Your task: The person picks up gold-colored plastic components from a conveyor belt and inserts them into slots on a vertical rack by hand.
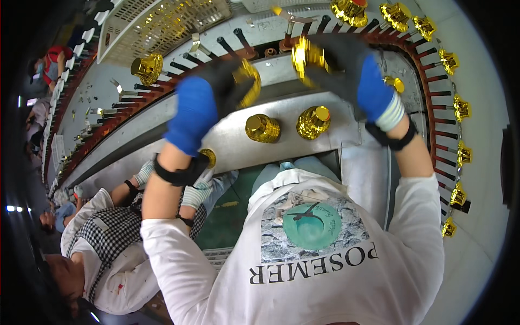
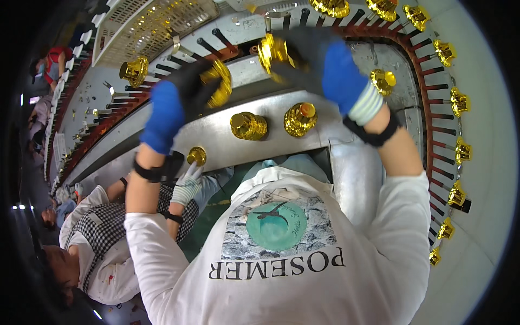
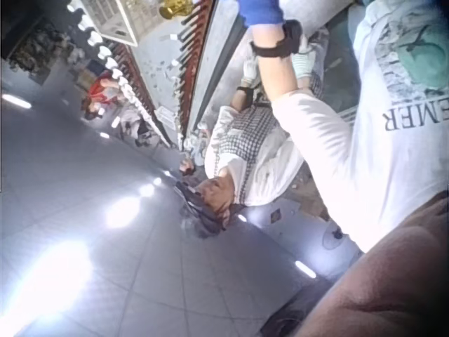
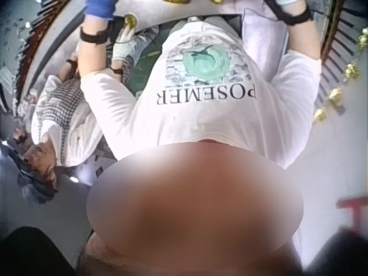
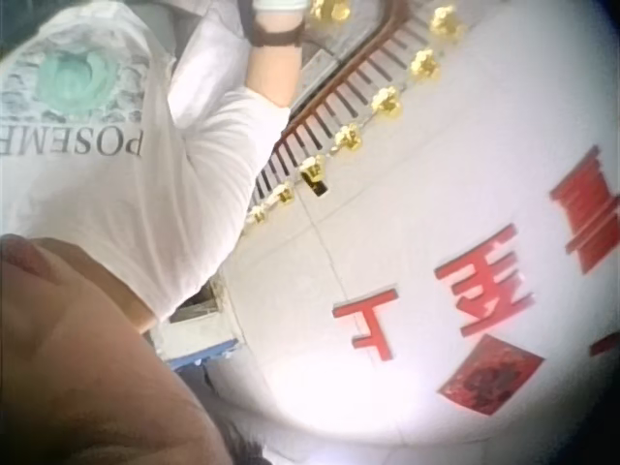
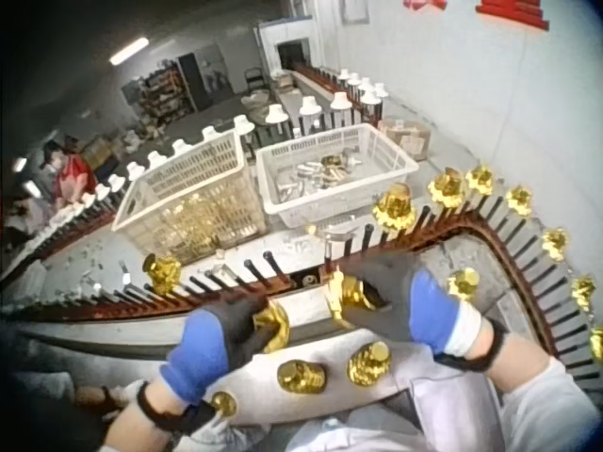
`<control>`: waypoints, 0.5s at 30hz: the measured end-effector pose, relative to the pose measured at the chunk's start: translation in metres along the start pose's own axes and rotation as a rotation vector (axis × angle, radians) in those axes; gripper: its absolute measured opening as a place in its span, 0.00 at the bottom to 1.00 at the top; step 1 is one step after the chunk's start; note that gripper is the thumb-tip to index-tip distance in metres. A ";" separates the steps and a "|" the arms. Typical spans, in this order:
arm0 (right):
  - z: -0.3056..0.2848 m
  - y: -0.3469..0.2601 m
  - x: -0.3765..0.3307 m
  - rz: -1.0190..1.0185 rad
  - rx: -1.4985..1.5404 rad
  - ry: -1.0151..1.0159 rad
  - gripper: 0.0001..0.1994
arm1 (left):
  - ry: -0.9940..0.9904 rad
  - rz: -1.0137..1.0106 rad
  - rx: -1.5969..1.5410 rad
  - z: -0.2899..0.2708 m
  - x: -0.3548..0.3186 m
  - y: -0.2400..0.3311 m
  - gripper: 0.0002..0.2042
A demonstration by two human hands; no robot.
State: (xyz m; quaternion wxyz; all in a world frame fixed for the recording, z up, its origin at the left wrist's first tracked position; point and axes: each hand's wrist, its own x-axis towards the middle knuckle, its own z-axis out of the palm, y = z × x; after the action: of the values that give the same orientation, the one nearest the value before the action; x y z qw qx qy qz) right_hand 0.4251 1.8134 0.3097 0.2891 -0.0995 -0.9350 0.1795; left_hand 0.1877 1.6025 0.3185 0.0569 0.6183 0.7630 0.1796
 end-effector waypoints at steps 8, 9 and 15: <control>0.104 0.062 -0.135 0.353 0.015 -0.471 0.32 | -0.229 -0.064 -0.071 0.169 -0.044 -0.047 0.22; 0.113 0.055 -0.139 0.357 -0.078 -0.540 0.34 | -0.243 -0.070 0.007 0.181 -0.055 -0.047 0.22; 0.048 0.006 -0.066 0.093 -0.165 -0.275 0.36 | -0.310 -0.226 0.074 0.139 -0.089 -0.028 0.40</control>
State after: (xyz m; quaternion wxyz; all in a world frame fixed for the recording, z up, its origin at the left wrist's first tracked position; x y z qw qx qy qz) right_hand 0.4520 1.7859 0.2374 0.1408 -0.1405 -0.9717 0.1273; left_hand 0.2254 1.5405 0.1678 0.1706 0.5507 0.8158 0.0467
